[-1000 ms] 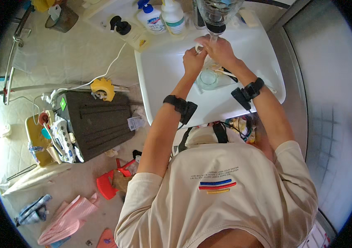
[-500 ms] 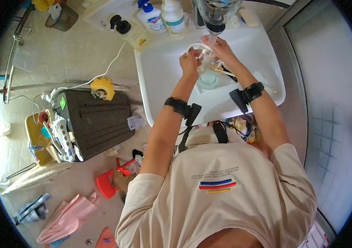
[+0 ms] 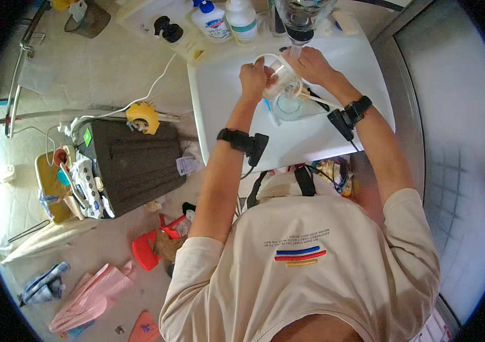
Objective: Cleaning and rinsing a baby bottle and its individual components in a bathroom sink using soap and a brush.
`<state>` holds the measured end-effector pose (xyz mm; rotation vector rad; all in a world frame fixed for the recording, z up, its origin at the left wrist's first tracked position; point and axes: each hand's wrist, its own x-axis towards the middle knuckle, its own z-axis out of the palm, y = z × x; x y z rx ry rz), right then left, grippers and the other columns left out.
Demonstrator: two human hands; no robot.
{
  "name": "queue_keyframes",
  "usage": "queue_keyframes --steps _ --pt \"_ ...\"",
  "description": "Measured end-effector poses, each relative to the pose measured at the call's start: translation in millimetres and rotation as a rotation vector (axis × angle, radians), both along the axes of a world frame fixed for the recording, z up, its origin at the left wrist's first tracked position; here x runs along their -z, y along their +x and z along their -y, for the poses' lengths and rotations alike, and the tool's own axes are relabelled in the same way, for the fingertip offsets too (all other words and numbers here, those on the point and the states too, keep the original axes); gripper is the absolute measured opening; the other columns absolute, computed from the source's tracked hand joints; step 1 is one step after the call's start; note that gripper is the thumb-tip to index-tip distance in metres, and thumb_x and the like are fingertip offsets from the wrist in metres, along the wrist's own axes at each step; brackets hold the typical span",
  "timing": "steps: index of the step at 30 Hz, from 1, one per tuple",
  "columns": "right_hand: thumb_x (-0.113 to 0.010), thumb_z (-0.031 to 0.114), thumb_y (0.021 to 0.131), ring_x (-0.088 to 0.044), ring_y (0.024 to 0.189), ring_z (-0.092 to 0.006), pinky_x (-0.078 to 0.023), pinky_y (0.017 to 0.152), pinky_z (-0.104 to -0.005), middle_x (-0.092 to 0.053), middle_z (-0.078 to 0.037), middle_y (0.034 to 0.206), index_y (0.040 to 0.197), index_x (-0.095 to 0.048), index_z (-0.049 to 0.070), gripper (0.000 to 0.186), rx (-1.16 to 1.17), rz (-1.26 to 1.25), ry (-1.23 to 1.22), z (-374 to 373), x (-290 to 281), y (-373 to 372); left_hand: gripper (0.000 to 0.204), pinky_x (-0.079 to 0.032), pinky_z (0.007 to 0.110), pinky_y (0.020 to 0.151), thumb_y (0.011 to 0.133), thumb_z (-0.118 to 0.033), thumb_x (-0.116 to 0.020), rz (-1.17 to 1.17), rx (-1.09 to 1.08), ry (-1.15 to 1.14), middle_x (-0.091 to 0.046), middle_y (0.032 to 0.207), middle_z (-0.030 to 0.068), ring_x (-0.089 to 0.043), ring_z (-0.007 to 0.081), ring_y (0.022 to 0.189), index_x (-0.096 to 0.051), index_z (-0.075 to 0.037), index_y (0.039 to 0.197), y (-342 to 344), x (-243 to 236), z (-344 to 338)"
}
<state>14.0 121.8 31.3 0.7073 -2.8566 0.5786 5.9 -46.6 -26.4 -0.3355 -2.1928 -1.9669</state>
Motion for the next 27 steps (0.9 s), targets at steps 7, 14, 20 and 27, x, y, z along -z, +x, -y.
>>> queue_keyframes --steps 7,14,20,27 --pt "-0.036 0.032 0.087 -0.055 0.066 -0.0380 -0.043 0.062 -0.0483 -0.057 -0.019 0.073 0.088 -0.048 0.003 0.031 0.026 0.049 -0.170 -9.8 25.5 -12.5 0.032 -0.043 0.034 0.046 0.082 -0.020 -0.047 0.249 -0.063 -0.172 -0.057 0.056 0.0136 -0.056 0.0244 0.046 -0.056 0.006 0.065 2.8 -40.7 -2.6" --pt "-0.034 0.029 0.087 -0.054 0.054 -0.0245 -0.041 0.047 -0.0345 -0.050 -0.012 0.057 0.081 -0.050 0.004 0.030 0.163 0.094 -0.309 -1.7 21.9 -12.2 0.030 -0.042 0.033 0.050 0.081 -0.016 -0.045 0.125 -0.254 0.164 -0.057 0.057 0.0128 -0.053 0.0208 0.050 -0.054 0.005 0.063 2.5 -6.4 -8.4" --pt "-0.047 0.019 0.077 -0.057 0.062 -0.0260 -0.045 0.055 -0.0368 -0.057 -0.015 0.066 0.075 -0.056 0.000 0.021 0.139 0.204 -0.161 -33.2 91.8 -3.7 0.031 -0.038 0.025 0.046 0.085 -0.016 -0.043 0.320 -0.199 0.303 -0.053 0.055 0.0085 -0.049 0.0133 0.048 -0.052 0.006 0.065 4.3 -26.9 -14.6" --pt "-0.051 0.022 0.073 -0.060 0.076 -0.0332 -0.048 0.067 -0.0406 -0.061 -0.019 0.081 0.084 -0.058 -0.002 0.027 0.247 0.493 0.061 1.9 124.4 1.5 0.025 -0.040 0.025 0.050 0.083 -0.012 -0.042 0.304 -0.206 0.382 -0.056 0.062 0.0087 -0.051 0.0128 0.053 -0.052 0.005 0.067 15.9 -35.4 2.9"
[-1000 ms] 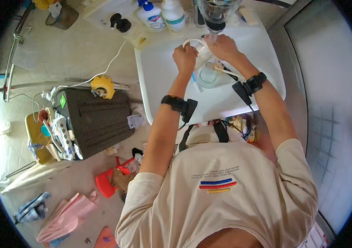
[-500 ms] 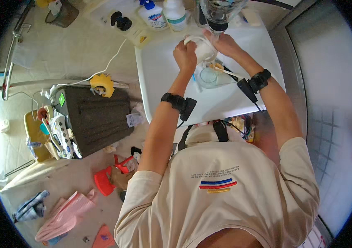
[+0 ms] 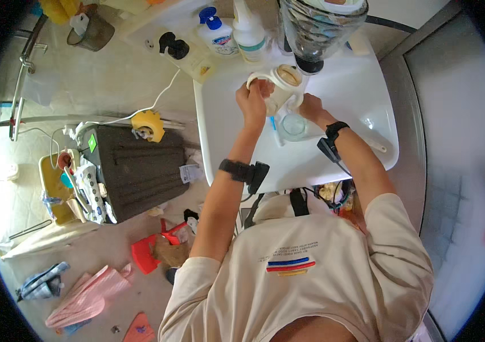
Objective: Cleaning and rinsing a baby bottle and its individual components in a bathroom sink using soap and a brush.
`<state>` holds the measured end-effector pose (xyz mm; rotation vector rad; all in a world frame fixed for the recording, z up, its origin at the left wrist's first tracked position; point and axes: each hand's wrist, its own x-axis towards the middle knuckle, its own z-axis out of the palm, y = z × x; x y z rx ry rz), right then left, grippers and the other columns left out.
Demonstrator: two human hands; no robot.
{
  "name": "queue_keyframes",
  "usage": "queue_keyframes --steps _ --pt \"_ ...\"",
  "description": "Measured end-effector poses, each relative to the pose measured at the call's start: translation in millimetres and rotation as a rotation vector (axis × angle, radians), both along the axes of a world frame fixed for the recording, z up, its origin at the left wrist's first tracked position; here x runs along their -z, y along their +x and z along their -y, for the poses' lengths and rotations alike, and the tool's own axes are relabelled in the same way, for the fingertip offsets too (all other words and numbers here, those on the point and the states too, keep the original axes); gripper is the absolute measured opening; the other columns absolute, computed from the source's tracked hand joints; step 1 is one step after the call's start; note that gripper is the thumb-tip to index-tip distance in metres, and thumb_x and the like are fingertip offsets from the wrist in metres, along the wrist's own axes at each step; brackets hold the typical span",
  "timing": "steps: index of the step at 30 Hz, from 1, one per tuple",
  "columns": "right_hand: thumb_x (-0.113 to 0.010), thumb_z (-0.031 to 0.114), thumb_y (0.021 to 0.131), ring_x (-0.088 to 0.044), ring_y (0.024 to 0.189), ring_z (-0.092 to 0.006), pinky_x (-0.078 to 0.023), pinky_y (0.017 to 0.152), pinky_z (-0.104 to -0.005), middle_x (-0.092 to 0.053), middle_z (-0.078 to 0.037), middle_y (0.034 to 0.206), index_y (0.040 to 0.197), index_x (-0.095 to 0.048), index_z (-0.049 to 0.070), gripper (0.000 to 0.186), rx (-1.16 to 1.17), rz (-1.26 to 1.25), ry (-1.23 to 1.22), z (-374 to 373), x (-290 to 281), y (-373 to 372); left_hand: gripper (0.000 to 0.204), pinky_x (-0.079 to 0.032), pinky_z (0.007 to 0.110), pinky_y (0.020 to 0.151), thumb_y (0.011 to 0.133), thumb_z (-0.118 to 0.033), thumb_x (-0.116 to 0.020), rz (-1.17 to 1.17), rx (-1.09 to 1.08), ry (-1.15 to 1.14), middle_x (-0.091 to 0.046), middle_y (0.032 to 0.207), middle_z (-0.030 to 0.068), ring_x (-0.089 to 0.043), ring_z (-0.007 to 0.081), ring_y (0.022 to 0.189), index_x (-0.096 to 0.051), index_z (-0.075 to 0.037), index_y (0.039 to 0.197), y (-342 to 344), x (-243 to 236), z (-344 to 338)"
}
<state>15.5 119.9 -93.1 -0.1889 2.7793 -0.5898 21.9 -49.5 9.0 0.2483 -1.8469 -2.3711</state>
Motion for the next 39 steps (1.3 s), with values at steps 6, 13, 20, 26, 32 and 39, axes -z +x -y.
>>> queue_keyframes --steps 6,13,20,26,32,39 --pt "-0.052 0.019 0.071 -0.058 0.066 -0.0312 -0.046 0.059 -0.0406 -0.058 -0.016 0.073 0.079 -0.057 0.001 0.021 -0.102 -0.356 -0.045 -16.8 104.1 -20.5 0.023 -0.044 0.025 0.054 0.083 -0.007 -0.039 0.042 -0.081 -0.023 -0.058 0.067 0.0097 -0.055 0.0149 0.058 -0.056 0.007 0.079 7.5 -4.1 7.8" --pt "-0.051 0.014 0.070 -0.058 0.074 -0.0277 -0.046 0.064 -0.0367 -0.059 -0.013 0.079 0.084 -0.056 0.001 0.019 -0.273 -0.260 0.206 3.2 58.8 -18.4 0.022 -0.047 0.029 0.052 0.083 -0.012 -0.045 0.058 -0.092 -0.090 -0.057 0.069 0.0106 -0.056 0.0184 0.057 -0.056 0.006 0.078 12.5 16.3 27.1" --pt "-0.055 0.012 0.067 -0.058 0.078 -0.0282 -0.047 0.069 -0.0351 -0.058 -0.015 0.080 0.079 -0.056 0.002 0.016 -0.040 -0.245 -0.181 -35.6 163.2 -35.2 0.023 -0.045 0.028 0.057 0.084 -0.009 -0.039 0.065 -0.002 -0.051 -0.058 0.071 0.0101 -0.056 0.0163 0.061 -0.056 0.007 0.080 12.3 6.0 9.4" --pt "-0.055 0.012 0.065 -0.059 0.077 -0.0296 -0.047 0.067 -0.0377 -0.059 -0.016 0.078 0.071 -0.055 0.002 0.011 -0.179 -0.157 0.179 -10.8 70.8 -22.8 0.024 -0.045 0.027 0.057 0.084 -0.011 -0.039 0.087 -0.047 -0.062 -0.059 0.070 0.0104 -0.057 0.0163 0.060 -0.056 0.005 0.077 14.1 11.7 17.8" --pt "-0.049 0.022 0.080 -0.059 0.071 -0.0265 -0.047 0.064 -0.0369 -0.061 -0.012 0.077 0.081 -0.057 0.007 0.017 0.077 -0.100 -0.027 -26.8 -50.4 -6.9 0.026 -0.045 0.027 0.056 0.086 -0.015 -0.041 0.166 -0.042 0.028 -0.060 0.070 0.0119 -0.057 0.0171 0.060 -0.056 0.005 0.076 9.8 11.2 -3.3" --pt "-0.051 0.034 0.083 -0.052 0.090 -0.0196 -0.043 0.076 -0.0311 -0.054 -0.009 0.102 0.110 -0.046 0.005 0.040 0.156 0.013 -0.818 -21.0 -127.4 30.1 0.022 -0.038 0.026 0.052 0.085 -0.016 -0.046 0.227 0.130 0.293 -0.047 0.059 0.0010 -0.045 0.0122 0.053 -0.052 0.000 0.070 1.1 29.2 -36.9"
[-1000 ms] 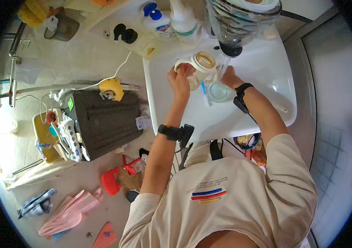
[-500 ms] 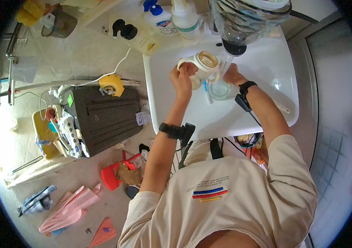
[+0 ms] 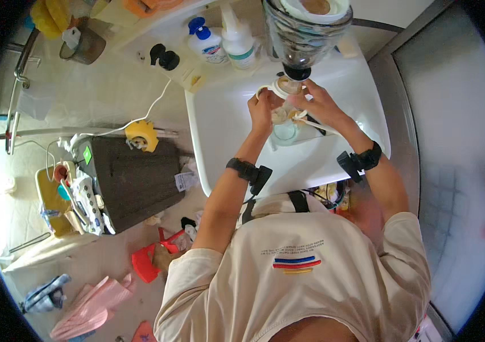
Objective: Cleaning and rinsing a baby bottle and its individual components in a bathroom sink using soap and a brush.
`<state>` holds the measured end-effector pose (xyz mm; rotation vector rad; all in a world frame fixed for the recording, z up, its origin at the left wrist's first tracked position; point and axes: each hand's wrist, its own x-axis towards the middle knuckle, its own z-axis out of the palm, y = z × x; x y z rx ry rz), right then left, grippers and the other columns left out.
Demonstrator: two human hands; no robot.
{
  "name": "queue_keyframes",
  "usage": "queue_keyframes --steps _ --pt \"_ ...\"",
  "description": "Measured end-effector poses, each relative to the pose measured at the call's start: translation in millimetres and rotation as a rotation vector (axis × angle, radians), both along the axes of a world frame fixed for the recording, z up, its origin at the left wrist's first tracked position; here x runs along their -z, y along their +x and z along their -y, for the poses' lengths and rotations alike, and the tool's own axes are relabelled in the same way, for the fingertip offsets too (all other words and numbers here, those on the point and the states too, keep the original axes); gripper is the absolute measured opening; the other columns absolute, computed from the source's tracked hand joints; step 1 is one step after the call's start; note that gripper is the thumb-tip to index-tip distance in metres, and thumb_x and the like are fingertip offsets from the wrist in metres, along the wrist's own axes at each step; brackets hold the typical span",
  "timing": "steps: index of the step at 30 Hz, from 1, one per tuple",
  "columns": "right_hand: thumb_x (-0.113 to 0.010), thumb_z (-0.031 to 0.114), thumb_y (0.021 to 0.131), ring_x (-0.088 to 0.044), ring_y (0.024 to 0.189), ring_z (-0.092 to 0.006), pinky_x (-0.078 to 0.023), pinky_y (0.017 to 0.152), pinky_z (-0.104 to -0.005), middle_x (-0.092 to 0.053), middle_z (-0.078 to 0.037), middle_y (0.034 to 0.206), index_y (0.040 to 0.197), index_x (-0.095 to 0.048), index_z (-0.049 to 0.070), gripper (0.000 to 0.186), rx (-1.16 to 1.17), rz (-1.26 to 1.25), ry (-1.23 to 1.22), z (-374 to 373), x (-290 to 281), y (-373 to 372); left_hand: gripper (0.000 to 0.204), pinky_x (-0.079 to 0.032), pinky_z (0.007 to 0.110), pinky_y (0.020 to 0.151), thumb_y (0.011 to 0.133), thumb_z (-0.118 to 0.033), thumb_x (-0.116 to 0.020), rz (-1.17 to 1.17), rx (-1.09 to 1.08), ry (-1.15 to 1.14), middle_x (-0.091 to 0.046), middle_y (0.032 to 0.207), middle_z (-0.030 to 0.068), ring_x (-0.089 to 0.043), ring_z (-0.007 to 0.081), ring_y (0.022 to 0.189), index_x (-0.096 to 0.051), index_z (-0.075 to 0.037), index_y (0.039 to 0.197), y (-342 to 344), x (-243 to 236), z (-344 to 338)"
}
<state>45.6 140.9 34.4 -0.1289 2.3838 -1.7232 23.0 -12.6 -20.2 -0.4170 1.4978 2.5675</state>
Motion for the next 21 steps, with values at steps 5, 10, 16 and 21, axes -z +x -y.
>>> queue_keyframes --steps 5,10,16,21 --pt "-0.069 0.037 0.066 -0.052 0.093 -0.0285 -0.042 0.079 -0.0355 -0.051 -0.015 0.105 0.116 -0.039 0.006 0.065 -0.002 -0.277 0.277 5.9 -11.1 3.4 0.020 -0.038 0.023 0.057 0.084 -0.017 -0.046 -0.092 0.096 -0.061 -0.051 0.065 0.0012 -0.046 0.0100 0.061 -0.054 -0.001 0.075 -0.4 24.9 3.2" --pt "-0.073 0.030 0.063 -0.052 0.088 -0.0286 -0.042 0.077 -0.0350 -0.051 -0.014 0.097 0.108 -0.043 0.004 0.060 0.034 -0.408 0.426 10.8 -18.5 14.6 0.026 -0.041 0.028 0.068 0.082 -0.029 -0.050 -0.179 0.260 -0.192 -0.055 0.081 0.0047 -0.052 0.0140 0.078 -0.053 -0.003 0.088 12.9 16.8 21.6" --pt "-0.072 0.034 0.061 -0.052 0.088 -0.0334 -0.043 0.076 -0.0388 -0.050 -0.015 0.095 0.107 -0.043 0.007 0.061 0.041 -0.410 0.441 18.0 -22.2 16.2 0.033 -0.041 0.031 0.076 0.083 -0.029 -0.051 0.008 0.152 -0.291 -0.057 0.093 0.0085 -0.054 0.0175 0.090 -0.054 -0.003 0.102 28.3 15.2 49.9" --pt "-0.072 0.033 0.060 -0.053 0.087 -0.0327 -0.043 0.076 -0.0386 -0.052 -0.016 0.092 0.101 -0.045 0.005 0.056 0.045 -0.050 0.096 20.6 -27.6 13.4 0.028 -0.042 0.031 0.074 0.083 -0.024 -0.050 0.014 0.081 -0.256 -0.057 0.091 0.0079 -0.055 0.0175 0.087 -0.054 -0.002 0.101 31.9 13.9 64.8"
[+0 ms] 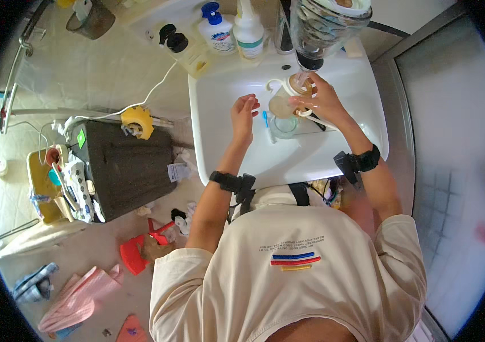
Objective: Cleaning and rinsing a baby bottle and its individual components in a bathroom sink using soap and a brush.
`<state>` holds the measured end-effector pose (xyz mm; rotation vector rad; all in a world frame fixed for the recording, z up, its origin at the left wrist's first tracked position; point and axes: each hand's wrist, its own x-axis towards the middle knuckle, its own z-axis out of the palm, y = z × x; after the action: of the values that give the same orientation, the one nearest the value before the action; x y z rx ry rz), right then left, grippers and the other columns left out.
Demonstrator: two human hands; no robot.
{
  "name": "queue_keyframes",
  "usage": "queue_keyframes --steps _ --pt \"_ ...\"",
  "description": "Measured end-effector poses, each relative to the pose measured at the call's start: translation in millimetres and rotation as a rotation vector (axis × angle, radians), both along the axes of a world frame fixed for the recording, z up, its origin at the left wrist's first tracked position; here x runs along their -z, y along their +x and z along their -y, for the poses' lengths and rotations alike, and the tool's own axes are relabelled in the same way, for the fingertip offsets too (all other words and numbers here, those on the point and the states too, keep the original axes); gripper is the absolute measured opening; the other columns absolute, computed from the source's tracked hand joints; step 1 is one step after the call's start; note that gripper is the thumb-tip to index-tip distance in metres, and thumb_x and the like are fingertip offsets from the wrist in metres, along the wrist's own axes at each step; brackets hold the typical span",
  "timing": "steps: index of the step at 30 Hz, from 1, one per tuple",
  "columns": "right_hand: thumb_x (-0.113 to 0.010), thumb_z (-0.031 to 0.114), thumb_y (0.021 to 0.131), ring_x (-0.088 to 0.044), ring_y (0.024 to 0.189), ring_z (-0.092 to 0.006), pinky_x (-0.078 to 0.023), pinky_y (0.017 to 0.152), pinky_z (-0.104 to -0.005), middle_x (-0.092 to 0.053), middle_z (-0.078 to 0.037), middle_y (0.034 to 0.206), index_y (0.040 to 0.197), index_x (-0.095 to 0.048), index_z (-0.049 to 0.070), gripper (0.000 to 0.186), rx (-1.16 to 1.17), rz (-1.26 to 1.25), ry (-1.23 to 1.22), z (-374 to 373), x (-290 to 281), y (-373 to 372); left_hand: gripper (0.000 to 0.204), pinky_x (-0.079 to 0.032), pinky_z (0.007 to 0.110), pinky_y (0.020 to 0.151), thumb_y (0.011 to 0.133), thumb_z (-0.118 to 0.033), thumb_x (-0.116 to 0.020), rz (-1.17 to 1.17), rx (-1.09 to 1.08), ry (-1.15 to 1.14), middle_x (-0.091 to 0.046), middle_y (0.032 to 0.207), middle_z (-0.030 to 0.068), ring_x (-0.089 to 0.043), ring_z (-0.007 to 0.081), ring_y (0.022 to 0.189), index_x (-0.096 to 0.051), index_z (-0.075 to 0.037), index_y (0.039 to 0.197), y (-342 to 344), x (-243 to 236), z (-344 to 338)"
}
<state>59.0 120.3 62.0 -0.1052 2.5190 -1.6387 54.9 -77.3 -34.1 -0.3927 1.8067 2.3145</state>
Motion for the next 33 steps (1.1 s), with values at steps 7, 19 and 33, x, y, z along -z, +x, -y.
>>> queue_keyframes --steps 7,19,33 --pt "-0.073 0.035 0.061 -0.054 0.094 -0.0283 -0.043 0.079 -0.0346 -0.053 -0.017 0.104 0.113 -0.044 0.001 0.069 0.018 -0.118 0.497 -2.1 5.8 1.8 0.021 -0.043 0.029 0.071 0.084 -0.018 -0.049 -0.023 -0.084 0.012 -0.057 0.088 0.0065 -0.054 0.0163 0.085 -0.056 -0.002 0.096 4.5 -14.4 13.6" --pt "-0.075 0.034 0.060 -0.057 0.084 -0.0207 -0.045 0.075 -0.0298 -0.057 -0.012 0.096 0.108 -0.050 0.004 0.062 0.026 0.145 -0.080 0.9 -4.0 3.2 0.018 -0.043 0.028 0.071 0.084 -0.015 -0.048 -0.119 -0.094 0.008 -0.057 0.088 0.0059 -0.054 0.0157 0.084 -0.057 -0.003 0.094 12.9 -37.5 15.5" --pt "-0.072 0.015 0.067 -0.058 0.080 -0.0147 -0.048 0.069 -0.0246 -0.056 -0.009 0.097 0.114 -0.047 -0.002 0.056 0.073 0.128 -0.136 1.1 4.6 1.2 0.018 -0.042 0.029 0.072 0.085 -0.015 -0.048 -0.190 -0.124 0.022 -0.057 0.089 0.0053 -0.053 0.0154 0.084 -0.057 -0.002 0.094 18.2 -49.0 22.0"
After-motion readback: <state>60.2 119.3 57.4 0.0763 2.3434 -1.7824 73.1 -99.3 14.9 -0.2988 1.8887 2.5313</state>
